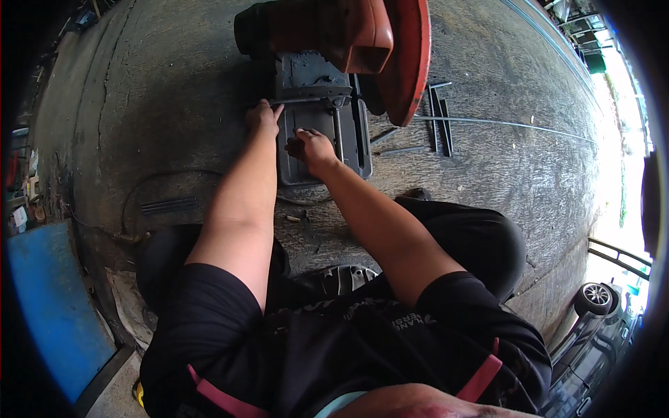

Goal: The person is using an electric chop saw to cut thin metal rods to a specific length.

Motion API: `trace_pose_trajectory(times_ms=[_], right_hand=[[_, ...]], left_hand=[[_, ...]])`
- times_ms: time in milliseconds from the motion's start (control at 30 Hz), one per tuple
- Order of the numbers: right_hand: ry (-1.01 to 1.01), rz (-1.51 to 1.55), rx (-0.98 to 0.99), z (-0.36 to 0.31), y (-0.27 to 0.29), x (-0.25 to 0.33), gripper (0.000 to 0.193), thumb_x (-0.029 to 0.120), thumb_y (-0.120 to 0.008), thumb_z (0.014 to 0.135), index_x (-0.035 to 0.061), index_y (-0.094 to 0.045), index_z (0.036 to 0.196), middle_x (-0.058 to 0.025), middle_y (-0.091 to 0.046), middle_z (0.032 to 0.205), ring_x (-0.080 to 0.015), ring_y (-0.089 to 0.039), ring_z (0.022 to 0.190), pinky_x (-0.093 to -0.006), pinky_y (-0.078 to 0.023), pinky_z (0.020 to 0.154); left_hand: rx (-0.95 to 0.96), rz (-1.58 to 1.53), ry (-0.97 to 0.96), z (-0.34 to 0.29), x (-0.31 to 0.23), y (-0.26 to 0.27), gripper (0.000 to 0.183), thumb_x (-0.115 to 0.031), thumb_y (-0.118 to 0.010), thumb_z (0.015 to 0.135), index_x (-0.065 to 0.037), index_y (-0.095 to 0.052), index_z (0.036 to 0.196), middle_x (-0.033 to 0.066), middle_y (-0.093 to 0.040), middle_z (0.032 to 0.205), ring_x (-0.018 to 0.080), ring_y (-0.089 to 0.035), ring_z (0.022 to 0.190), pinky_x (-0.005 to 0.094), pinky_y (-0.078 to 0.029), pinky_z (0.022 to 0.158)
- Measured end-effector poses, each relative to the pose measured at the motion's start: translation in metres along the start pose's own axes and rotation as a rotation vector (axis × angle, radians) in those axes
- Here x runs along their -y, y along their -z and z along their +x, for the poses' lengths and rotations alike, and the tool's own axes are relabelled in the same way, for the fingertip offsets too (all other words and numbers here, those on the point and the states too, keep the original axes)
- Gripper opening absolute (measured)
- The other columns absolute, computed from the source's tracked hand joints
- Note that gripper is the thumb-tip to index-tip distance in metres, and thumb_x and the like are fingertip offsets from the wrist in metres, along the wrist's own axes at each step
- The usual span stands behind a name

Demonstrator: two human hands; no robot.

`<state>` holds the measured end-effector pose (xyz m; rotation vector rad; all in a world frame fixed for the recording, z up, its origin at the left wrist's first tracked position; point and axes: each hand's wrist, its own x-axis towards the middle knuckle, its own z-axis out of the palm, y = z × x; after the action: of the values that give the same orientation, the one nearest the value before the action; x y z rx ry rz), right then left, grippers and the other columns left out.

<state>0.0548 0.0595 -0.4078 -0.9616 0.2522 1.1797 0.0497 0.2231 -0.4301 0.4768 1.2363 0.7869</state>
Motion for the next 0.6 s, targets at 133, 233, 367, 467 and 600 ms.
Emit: trace_pose_trajectory(times_ms=[133, 233, 367, 467, 600], right_hand=[[0.008, 0.004, 0.029, 0.001, 0.004, 0.000, 0.025, 0.016, -0.054, 0.091, 0.0012, -0.052, 0.111, -0.0140, -0.062, 0.093, -0.0264, -0.063, 0.082, -0.0384, -0.053, 0.074], [-0.021, -0.014, 0.040, 0.001, 0.005, 0.001, 0.025, 0.013, -0.053, 0.091, 0.0007, -0.054, 0.113, -0.0130, -0.061, 0.097, -0.0250, -0.063, 0.087, -0.0371, -0.052, 0.076], [0.107, -0.395, 0.071, -0.004, 0.005, 0.003, 0.029, 0.006, -0.048, 0.091, -0.0008, -0.056, 0.117, -0.0121, -0.057, 0.113, -0.0223, -0.057, 0.103, -0.0318, -0.048, 0.088], [0.108, -0.467, 0.071, -0.004, 0.003, 0.005, 0.031, 0.004, -0.046, 0.089, -0.0015, -0.055, 0.119, -0.0120, -0.053, 0.121, -0.0213, -0.053, 0.111, -0.0295, -0.044, 0.093], [0.038, -0.319, 0.031, -0.001, 0.005, 0.006, 0.035, 0.000, -0.050, 0.085, -0.0008, -0.055, 0.119, -0.0124, -0.054, 0.121, -0.0221, -0.053, 0.112, -0.0299, -0.044, 0.094]], left_hand=[[-0.009, 0.002, 0.053, 0.000, 0.010, -0.013, 0.045, -0.003, -0.051, 0.090, 0.005, -0.035, 0.131, 0.0232, -0.044, 0.126, 0.0348, -0.054, 0.108, 0.0424, -0.060, 0.078], [0.035, 0.016, 0.057, -0.003, 0.012, -0.019, 0.033, -0.005, -0.045, 0.094, 0.005, -0.044, 0.125, 0.0186, -0.048, 0.126, 0.0277, -0.052, 0.114, 0.0440, -0.057, 0.085], [0.041, 0.014, 0.103, -0.012, 0.010, -0.027, 0.035, -0.006, -0.039, 0.096, 0.005, -0.041, 0.129, 0.0177, -0.045, 0.131, 0.0272, -0.048, 0.119, 0.0440, -0.055, 0.089], [0.044, -0.002, 0.159, -0.017, 0.012, -0.028, 0.036, -0.008, -0.032, 0.099, 0.005, -0.040, 0.132, 0.0161, -0.043, 0.135, 0.0263, -0.043, 0.126, 0.0435, -0.052, 0.093], [-0.023, 0.100, 0.187, -0.013, 0.018, -0.025, 0.029, -0.007, -0.043, 0.095, 0.004, -0.048, 0.121, 0.0171, -0.051, 0.118, 0.0268, -0.054, 0.107, 0.0414, -0.054, 0.088]])
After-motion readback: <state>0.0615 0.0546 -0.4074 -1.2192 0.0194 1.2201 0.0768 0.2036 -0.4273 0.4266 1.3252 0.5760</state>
